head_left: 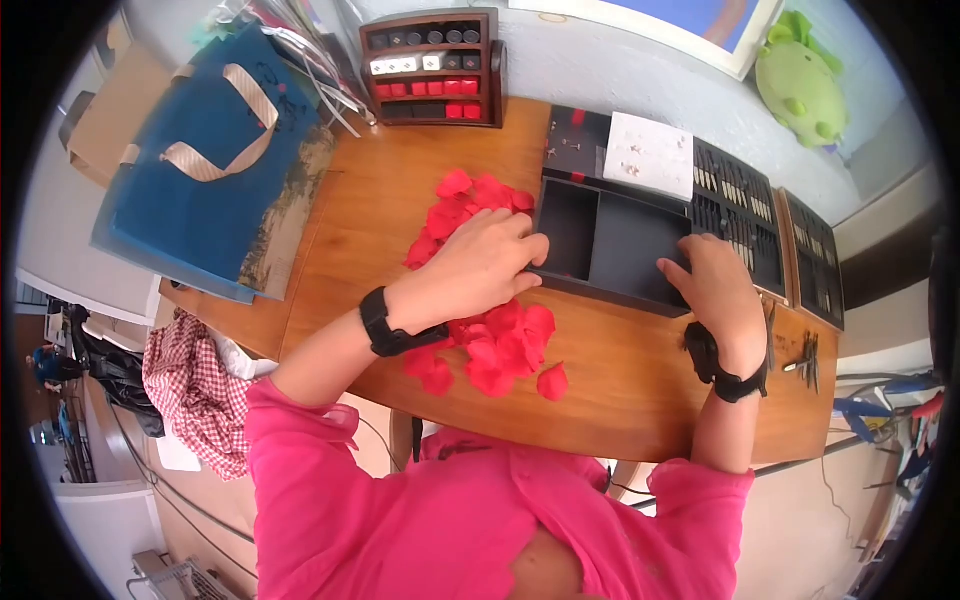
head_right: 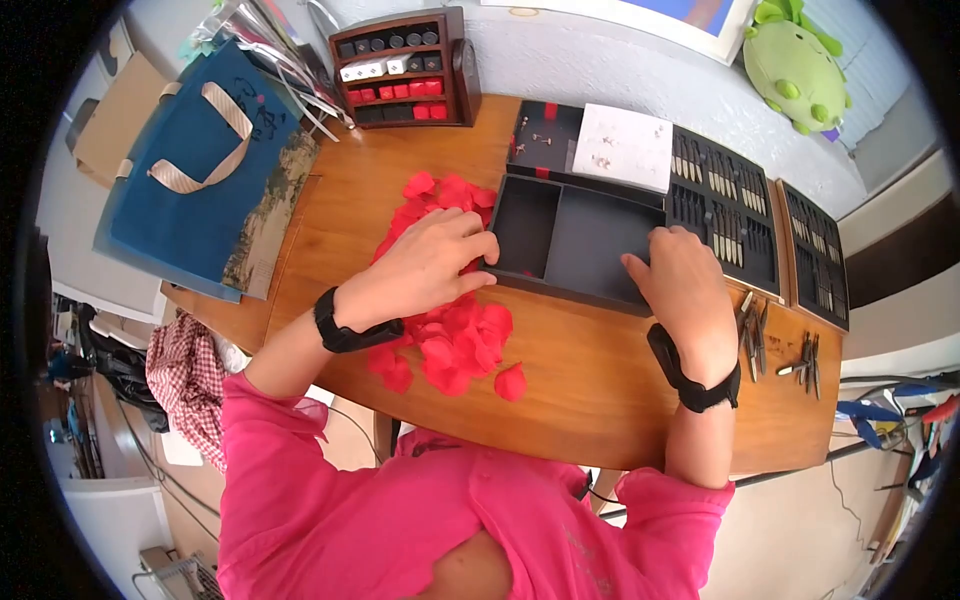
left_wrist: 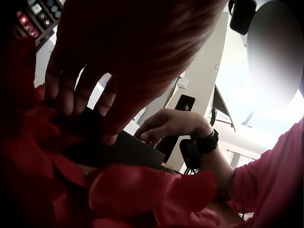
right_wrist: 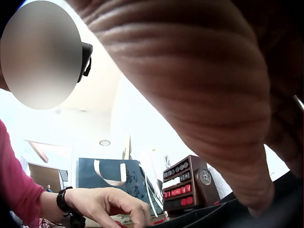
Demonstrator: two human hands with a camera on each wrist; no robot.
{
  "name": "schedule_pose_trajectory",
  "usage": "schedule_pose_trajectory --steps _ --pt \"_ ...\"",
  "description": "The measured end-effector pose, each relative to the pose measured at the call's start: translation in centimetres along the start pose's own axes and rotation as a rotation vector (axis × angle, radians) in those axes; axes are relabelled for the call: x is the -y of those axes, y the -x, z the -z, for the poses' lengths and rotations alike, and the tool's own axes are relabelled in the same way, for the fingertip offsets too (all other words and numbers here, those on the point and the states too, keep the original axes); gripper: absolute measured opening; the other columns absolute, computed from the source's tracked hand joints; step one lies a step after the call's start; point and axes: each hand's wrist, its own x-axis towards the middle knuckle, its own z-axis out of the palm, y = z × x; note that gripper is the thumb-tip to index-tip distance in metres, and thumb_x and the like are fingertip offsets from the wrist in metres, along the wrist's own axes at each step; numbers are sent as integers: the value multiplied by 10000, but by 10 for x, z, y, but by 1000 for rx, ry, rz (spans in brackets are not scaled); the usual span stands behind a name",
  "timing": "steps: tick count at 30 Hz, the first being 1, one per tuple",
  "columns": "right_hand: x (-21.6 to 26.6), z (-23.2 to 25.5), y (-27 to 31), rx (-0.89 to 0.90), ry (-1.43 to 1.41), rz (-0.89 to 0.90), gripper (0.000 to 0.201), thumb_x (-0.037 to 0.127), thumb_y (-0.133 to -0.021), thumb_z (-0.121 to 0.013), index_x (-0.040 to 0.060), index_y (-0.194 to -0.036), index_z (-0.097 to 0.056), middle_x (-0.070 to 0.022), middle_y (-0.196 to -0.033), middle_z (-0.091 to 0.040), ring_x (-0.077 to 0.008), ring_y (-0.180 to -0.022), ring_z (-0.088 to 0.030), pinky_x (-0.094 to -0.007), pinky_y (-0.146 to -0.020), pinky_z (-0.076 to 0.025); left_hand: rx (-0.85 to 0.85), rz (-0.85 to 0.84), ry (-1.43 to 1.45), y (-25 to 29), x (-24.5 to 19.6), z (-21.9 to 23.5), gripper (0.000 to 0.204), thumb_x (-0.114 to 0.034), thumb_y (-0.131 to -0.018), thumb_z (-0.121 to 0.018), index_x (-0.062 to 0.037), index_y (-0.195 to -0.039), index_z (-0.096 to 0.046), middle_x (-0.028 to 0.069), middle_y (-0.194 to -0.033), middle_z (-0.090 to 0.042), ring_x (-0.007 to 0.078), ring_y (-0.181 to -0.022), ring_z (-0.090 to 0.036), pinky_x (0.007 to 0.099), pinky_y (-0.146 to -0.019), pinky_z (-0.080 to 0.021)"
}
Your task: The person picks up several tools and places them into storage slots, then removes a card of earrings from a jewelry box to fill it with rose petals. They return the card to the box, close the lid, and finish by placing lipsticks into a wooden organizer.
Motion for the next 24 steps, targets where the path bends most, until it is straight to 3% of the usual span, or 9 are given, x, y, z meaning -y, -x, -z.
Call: schedule_pose_trajectory --steps 8,11,14,15,20,24 --pt "1 0 -2 -8 1 -19 293 226 -846 -683 -65 -842 -654 -239 -881 -629 -390 -892 -613 -444 -780 -495 98 51 72 -1 3 6 210 -174 -798 -734 -72 -914 -592 93 -892 -536 299 -921 -539 406 -808 -452" --pt "-2 1 -5 -6 -36 -27 299 229 -847 -683 -70 -862 -670 -242 -872 -641 -387 -882 -623 -444 -774 -499 82 118 147 -2 3 22 215 -210 -828 -714 -75 -955 -604 98 -938 -562 307 -961 -546 401 -830 -457" --pt "-6 1 -8 7 -116 -68 307 232 -846 -684 -71 -887 -682 -241 -873 -652 -383 -875 -630 -442 -771 -499 -38 134 148 -5 15 45 240 -228 -843 -700 -73 -1003 -610 103 -984 -580 303 -993 -553 394 -842 -460" --pt "-8 1 -8 3 -139 -73 304 233 -845 -685 -67 -892 -685 -239 -875 -655 -382 -878 -630 -439 -769 -498 -29 197 145 -7 18 56 309 -224 -832 -711 -70 -1077 -602 118 -1038 -580 302 -1009 -557 386 -860 -464" --pt "-14 6 -9 41 -250 -84 297 233 -841 -687 -53 -920 -690 -222 -886 -664 -377 -870 -634 -423 -760 -497 -573 300 -236 -20 75 88 483 -201 -807 -735 -57 -1228 -547 178 -1156 -534 351 -1071 -533 383 -930 -453" --pt "-24 2 -11 49 -250 -26 282 219 -837 -689 -38 -954 -681 -194 -888 -661 -362 -856 -633 -411 -752 -501 -800 294 -353 -35 137 108 525 -150 -785 -756 -46 -1247 -529 189 -1192 -517 371 -1117 -509 412 -953 -442"
